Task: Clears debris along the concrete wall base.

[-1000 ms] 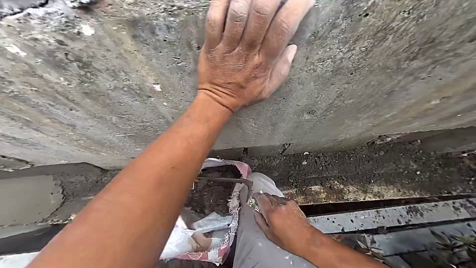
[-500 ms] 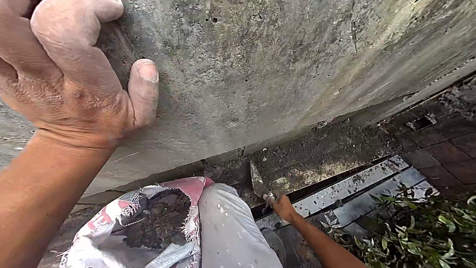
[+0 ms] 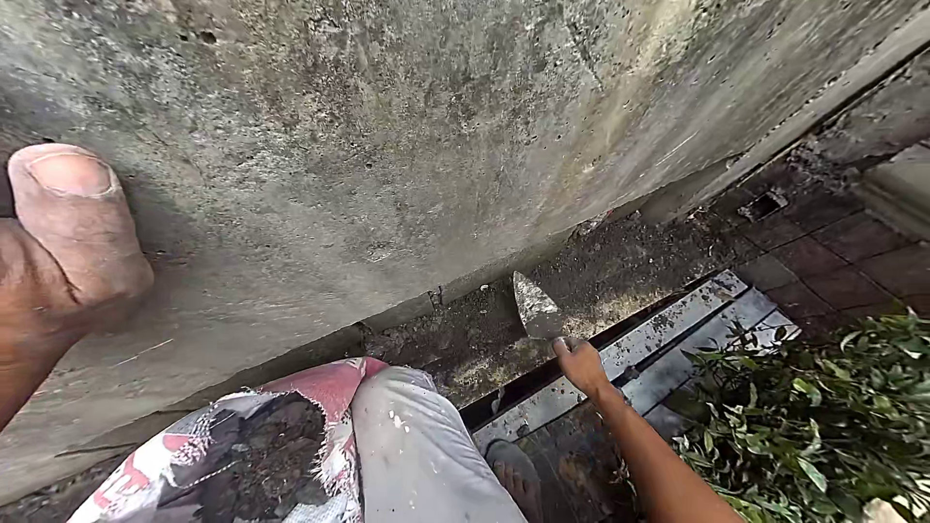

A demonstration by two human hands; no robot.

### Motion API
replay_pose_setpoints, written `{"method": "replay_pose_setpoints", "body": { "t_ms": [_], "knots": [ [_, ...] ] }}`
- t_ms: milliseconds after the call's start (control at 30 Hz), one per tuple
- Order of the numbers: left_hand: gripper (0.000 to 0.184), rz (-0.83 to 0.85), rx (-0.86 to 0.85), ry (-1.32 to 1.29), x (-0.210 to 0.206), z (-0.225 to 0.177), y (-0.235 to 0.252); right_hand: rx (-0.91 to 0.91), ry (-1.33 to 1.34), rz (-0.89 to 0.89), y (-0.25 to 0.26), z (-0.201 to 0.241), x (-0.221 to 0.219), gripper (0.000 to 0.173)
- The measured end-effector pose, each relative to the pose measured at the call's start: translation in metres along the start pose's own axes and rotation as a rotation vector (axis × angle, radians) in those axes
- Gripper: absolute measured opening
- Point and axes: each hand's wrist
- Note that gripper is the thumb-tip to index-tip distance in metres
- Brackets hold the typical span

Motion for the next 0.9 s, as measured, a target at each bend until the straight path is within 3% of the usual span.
{"method": "replay_pose_setpoints", "body": {
  "t_ms": [133, 300, 433, 633, 767, 900],
  "knots": [
    [0.052, -0.06, 0.003, 0.002, -0.003, -0.001, 0.004, -0.177, -0.191, 0.007, 0.027, 0.037, -0.034, 0.056],
    [0.053, -0.087, -0.011, 0.057, -0.001, 0.0, 0.007, -0.137, -0.111, 0.043, -0.015, 0.104, -0.099, 0.057],
    [0.06, -0.031, -0.062, 0.121, 0.009, -0.005, 0.017, -0.078, -0.054, 0.037, -0.056, 0.094, -0.14, 0.055],
    [0.063, -0.033, -0.029, 0.155, 0.011, 0.0, 0.015, 0.053, -0.15, 0.005, -0.064, 0.03, -0.11, 0.053],
    [0.062, -0.111, -0.059, 0.268, 0.001, 0.02, 0.002, 0.017, -0.101, -0.04, -0.037, 0.07, -0.088, 0.051],
    [0.064, -0.031, 0.021, 0.309, 0.006, -0.014, 0.012, -0.014, -0.074, -0.006, -0.053, 0.106, -0.136, 0.056]
  ]
}}
Point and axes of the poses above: each hand's wrist, its own y-axis towards the middle knuckle, its own x-axis out of the back of the hand, z = x × y, and after that the axes turned 12 degrees about -y, right-handed
